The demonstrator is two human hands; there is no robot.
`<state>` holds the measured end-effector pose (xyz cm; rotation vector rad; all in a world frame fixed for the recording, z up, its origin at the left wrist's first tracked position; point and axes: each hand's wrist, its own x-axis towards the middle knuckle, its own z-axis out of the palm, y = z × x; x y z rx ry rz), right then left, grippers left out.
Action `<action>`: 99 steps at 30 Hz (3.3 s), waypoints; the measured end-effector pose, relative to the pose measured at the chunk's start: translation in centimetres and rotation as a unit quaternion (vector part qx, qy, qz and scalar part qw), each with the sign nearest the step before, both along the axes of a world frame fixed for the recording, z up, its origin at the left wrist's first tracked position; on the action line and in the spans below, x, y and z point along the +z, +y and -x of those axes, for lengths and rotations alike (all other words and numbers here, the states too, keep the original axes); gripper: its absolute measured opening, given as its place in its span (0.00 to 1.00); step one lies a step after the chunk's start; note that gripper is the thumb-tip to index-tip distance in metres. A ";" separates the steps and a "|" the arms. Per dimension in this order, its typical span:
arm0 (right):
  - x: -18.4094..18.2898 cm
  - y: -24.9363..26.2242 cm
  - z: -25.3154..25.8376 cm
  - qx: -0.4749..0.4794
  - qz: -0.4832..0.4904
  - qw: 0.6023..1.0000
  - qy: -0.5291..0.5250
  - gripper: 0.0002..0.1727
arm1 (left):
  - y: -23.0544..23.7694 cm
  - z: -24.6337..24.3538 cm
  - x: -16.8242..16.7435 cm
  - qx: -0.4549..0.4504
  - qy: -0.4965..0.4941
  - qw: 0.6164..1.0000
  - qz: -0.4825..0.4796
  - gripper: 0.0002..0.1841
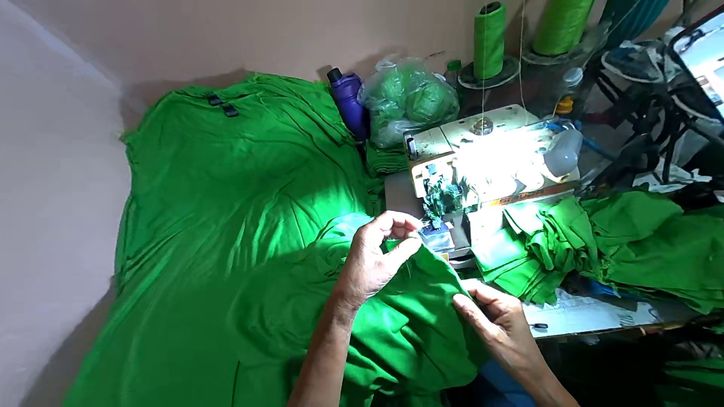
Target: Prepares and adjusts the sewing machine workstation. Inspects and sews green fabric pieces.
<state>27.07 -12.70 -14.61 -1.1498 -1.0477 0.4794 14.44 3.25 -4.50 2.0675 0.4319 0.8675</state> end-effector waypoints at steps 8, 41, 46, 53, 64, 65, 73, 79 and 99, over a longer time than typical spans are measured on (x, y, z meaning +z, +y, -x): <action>0.3 1.1 0.0 -0.013 -0.009 1.000 0.006 0.09 | 0.0 -0.5 0.5 -0.016 0.057 0.998 -0.030 0.12; -0.3 1.6 0.5 -0.071 0.030 0.989 0.127 0.06 | -3.3 -5.4 -6.1 0.245 0.229 0.900 -0.278 0.19; -0.7 2.0 0.3 -0.056 0.038 0.991 0.116 0.07 | -2.3 -5.3 -5.9 0.218 0.206 0.925 -0.232 0.18; -1.9 0.8 0.9 -0.041 0.040 0.996 0.069 0.08 | -1.0 -4.3 -6.4 0.191 0.174 0.933 -0.252 0.18; -0.4 1.7 0.5 -0.043 0.066 0.995 0.062 0.09 | 3.3 -5.6 -3.7 0.148 0.250 0.947 -0.139 0.15; -0.5 1.1 0.7 -0.040 0.076 0.994 0.061 0.09 | 3.0 -5.3 -3.6 0.155 0.256 0.944 -0.138 0.16; -4.5 -4.8 3.5 0.060 0.153 0.986 0.036 0.09 | -3.9 0.0 -6.6 0.244 0.104 0.943 -0.201 0.15; -5.2 -6.1 3.6 0.047 0.171 0.984 -0.009 0.10 | -17.6 7.1 -16.3 0.251 -0.037 0.954 -0.159 0.06; 2.1 -5.0 7.9 0.106 0.182 0.946 0.246 0.06 | -22.1 7.6 -24.7 0.402 -0.017 0.903 0.148 0.26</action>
